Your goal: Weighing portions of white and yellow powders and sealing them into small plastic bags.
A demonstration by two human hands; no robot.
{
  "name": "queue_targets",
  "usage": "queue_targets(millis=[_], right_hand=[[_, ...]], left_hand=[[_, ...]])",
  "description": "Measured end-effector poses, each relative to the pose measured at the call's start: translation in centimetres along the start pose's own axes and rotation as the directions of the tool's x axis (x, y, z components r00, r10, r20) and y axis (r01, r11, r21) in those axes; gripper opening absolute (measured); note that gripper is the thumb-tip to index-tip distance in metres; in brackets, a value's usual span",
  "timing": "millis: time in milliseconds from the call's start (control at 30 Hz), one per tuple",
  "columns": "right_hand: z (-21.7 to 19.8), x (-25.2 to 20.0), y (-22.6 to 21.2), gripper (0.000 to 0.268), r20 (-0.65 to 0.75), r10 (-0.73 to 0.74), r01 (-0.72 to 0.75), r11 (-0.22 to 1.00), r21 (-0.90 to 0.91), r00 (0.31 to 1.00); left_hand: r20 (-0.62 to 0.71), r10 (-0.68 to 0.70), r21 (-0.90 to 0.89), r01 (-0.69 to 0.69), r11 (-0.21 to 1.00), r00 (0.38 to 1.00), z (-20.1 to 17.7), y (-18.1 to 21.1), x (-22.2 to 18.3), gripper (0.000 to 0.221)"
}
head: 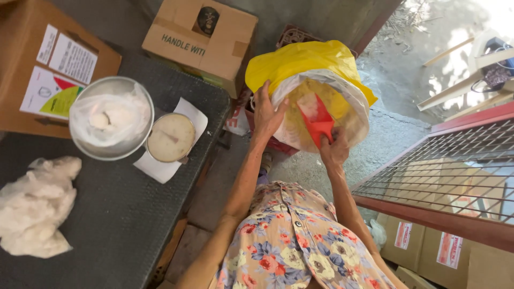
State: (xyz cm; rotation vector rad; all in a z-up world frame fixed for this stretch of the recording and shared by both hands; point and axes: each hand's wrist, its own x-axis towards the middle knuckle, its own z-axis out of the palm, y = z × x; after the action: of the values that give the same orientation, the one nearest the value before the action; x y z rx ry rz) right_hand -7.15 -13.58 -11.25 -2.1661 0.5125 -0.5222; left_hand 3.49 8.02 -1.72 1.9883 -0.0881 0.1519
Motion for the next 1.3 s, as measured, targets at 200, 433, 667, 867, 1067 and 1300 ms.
queue_targets(millis=[200, 433, 667, 867, 1067, 1300], right_hand=[[-2.4, -1.8, -1.1, 0.028, -0.007, -0.054, 0.055, 0.997, 0.047, 0.998], [-5.7, -3.3, -1.8, 0.026, 0.084, -0.253, 0.248, 0.966, 0.069, 0.964], [-9.3, -1.5, -5.6, 0.027, 0.225, -0.272, 0.169, 0.904, 0.392, 0.936], [-8.5, 0.2, -12.1, 0.029, 0.34, -0.347, 0.181, 0.882, 0.435, 0.874], [-3.7, 0.4, -21.7, 0.03, 0.426, -0.449, 0.273, 0.869, 0.413, 0.785], [4.1, 0.9, -30.8, 0.03, 0.487, -0.619, 0.385, 0.776, 0.499, 0.616]], left_hand=[[-0.149, 0.072, 0.005, -0.073, 0.997, 0.986, 0.8, -2.8, -3.6, 0.07], [-0.38, -0.079, -0.022, 0.077, 0.997, 0.922, 1.3, -4.8, -7.3, 0.039], [-0.465, -0.104, -0.223, -0.003, 0.975, 0.879, 0.0, -3.5, -7.7, 0.014], [-0.496, -0.141, -0.298, -0.016, 0.955, 0.857, -7.9, 0.1, -8.4, 0.013], [-0.679, -0.064, -0.209, -0.11, 0.972, 0.731, -19.6, 0.8, -9.7, 0.012], [-0.85, 0.05, 0.08, 0.034, 0.996, 0.524, -33.1, -2.0, -9.5, 0.029]])
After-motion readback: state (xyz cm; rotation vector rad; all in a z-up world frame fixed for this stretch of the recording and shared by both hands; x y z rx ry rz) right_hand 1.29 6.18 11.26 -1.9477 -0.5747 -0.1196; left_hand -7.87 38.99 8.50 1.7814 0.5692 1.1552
